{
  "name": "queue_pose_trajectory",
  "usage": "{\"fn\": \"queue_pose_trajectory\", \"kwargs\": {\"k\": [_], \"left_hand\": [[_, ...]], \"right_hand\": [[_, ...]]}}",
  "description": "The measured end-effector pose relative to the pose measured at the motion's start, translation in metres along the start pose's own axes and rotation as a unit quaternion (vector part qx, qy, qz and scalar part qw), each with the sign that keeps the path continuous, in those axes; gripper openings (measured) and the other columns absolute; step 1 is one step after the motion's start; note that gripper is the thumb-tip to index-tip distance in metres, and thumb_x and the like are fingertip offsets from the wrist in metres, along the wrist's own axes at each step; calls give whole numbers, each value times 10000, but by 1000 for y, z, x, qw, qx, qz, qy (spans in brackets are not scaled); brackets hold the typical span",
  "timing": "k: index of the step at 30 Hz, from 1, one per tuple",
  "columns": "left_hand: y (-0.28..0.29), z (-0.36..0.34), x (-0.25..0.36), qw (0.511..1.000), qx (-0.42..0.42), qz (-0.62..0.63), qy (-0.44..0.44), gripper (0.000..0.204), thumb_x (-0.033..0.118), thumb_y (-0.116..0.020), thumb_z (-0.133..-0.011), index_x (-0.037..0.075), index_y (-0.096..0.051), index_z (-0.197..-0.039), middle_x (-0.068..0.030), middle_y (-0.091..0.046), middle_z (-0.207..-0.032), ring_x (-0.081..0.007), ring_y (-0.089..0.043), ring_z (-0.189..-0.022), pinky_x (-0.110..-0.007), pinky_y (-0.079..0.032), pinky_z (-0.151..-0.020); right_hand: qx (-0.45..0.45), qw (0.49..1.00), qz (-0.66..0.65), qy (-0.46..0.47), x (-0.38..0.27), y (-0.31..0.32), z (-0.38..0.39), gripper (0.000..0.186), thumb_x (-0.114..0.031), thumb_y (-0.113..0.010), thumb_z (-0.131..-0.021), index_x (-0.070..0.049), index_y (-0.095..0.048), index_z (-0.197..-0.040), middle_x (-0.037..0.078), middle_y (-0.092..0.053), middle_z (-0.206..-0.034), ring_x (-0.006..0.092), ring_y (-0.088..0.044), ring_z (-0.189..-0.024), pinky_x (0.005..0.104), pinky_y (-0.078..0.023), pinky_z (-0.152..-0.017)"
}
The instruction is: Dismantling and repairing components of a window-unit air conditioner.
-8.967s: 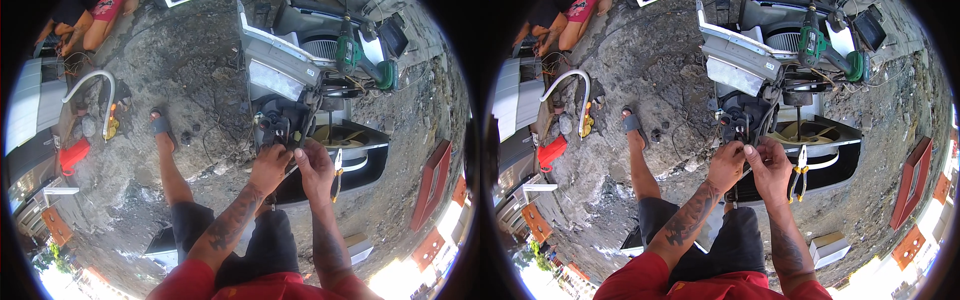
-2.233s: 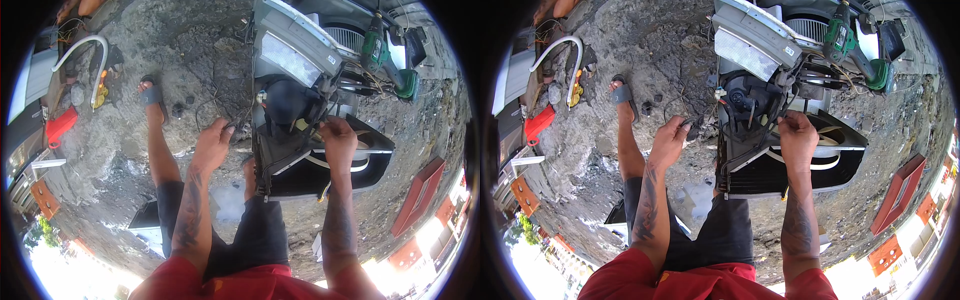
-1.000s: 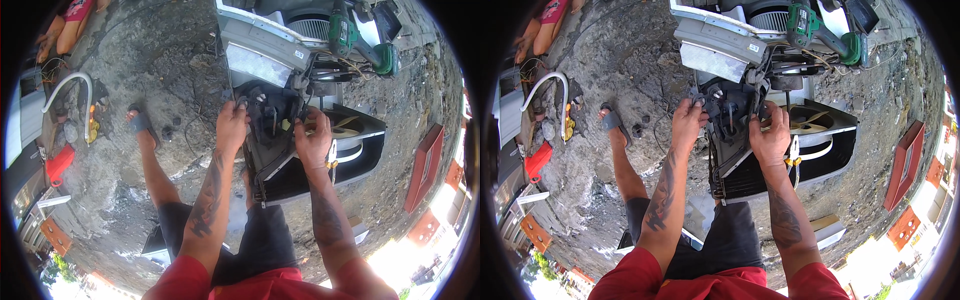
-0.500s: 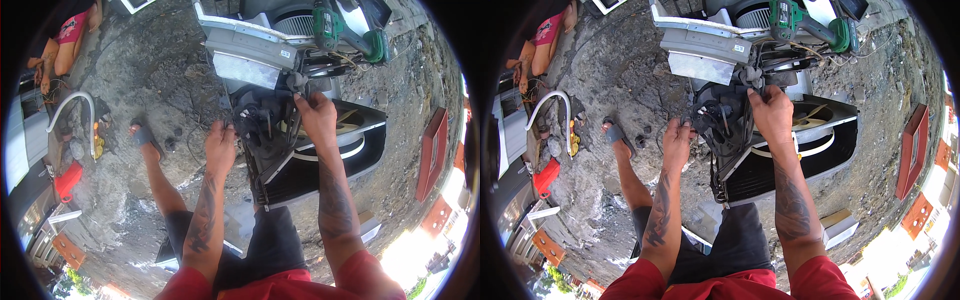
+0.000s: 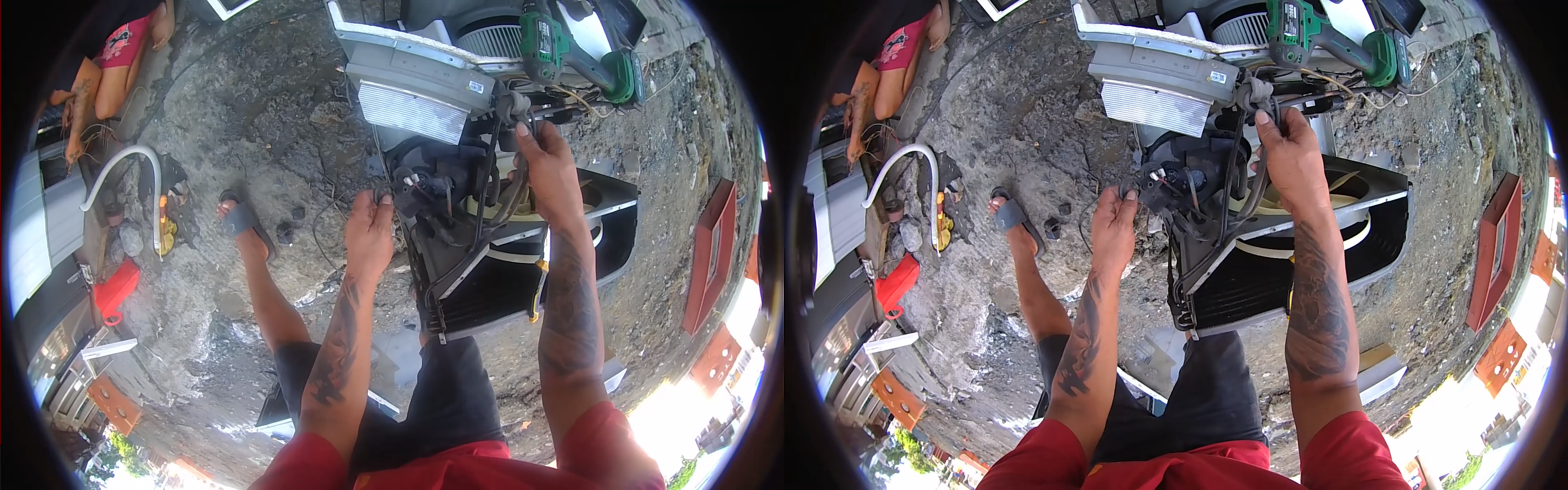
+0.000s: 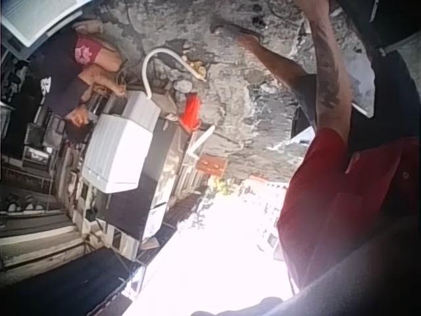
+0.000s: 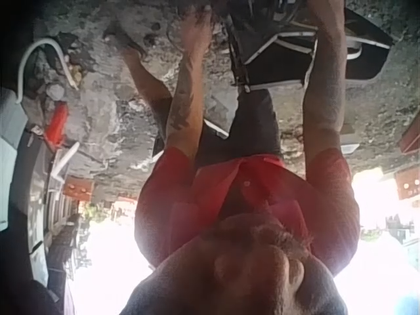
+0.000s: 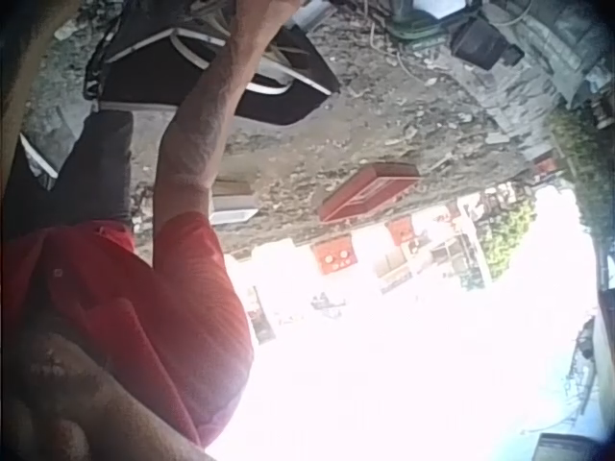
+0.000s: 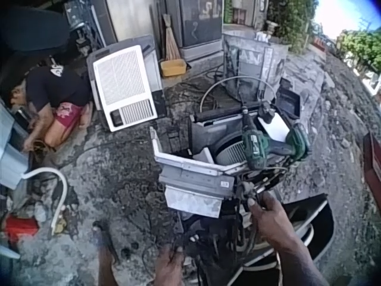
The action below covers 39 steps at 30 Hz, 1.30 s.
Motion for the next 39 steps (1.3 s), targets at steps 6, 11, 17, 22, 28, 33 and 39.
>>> {"fn": "queue_pose_trajectory", "kwargs": {"k": [6,11,17,22,28,33,39], "left_hand": [[-5,10,-6,998,11,-65,-21,199,164,-621,-956,-12,-589,-1042,-113,-595,-918,-184,-601,-804,-303,-467,-725],[-16,35,6,993,-13,-111,-36,120,108,-638,-916,29,-624,-1007,-31,-588,-948,-77,-528,-821,-239,-412,-704],[-48,38,-11,943,-90,299,114,332,-6,-598,-834,-52,-603,-1163,-34,-614,-1078,-126,-583,-878,-254,-459,-825],[-41,39,-4,951,-106,268,113,380,-51,-561,-844,-71,-570,-1223,-47,-622,-1086,-82,-569,-908,-222,-445,-862],[-46,39,11,966,-69,236,78,282,-87,-588,-868,-34,-564,-1144,-68,-605,-1083,-123,-624,-941,-253,-523,-871],[-84,48,20,973,-120,193,28,306,-62,-620,-905,4,-535,-1192,-59,-596,-1082,-90,-608,-904,-248,-545,-817],[-87,42,15,982,-78,165,38,359,-52,-637,-902,6,-527,-1238,-35,-629,-1025,-64,-617,-855,-221,-530,-754]], "right_hand": [[46,946,297,118,-46,11,-26,289,-300,-597,-984,-27,-609,-1075,23,-516,-740,102,-466,-636,296,-391,-515],[6,957,288,39,-44,21,-22,298,-311,-629,-954,-46,-619,-1089,11,-533,-770,96,-464,-584,259,-405,-512],[27,998,63,-16,-18,29,18,276,-222,-709,-906,15,-645,-1031,-19,-560,-708,69,-492,-590,229,-405,-549],[33,999,7,-13,23,18,77,315,-92,-743,-859,11,-609,-1126,-15,-603,-866,61,-538,-788,216,-436,-722],[130,985,68,94,28,32,89,274,-177,-560,-1018,10,-580,-1217,4,-572,-785,61,-522,-709,215,-462,-656],[180,969,141,99,-12,59,64,314,-178,-534,-1028,12,-587,-1272,7,-577,-779,56,-506,-677,222,-420,-578],[145,950,259,93,-48,48,66,325,-142,-535,-1017,3,-601,-1300,56,-643,-860,78,-536,-729,254,-460,-655]]}}
Point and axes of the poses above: each hand's wrist, its own z-axis away from the middle knuckle, its own y-axis out of the back of the hand, x = y × z, the point moved 8 cm from there along -z, towards the middle knuckle
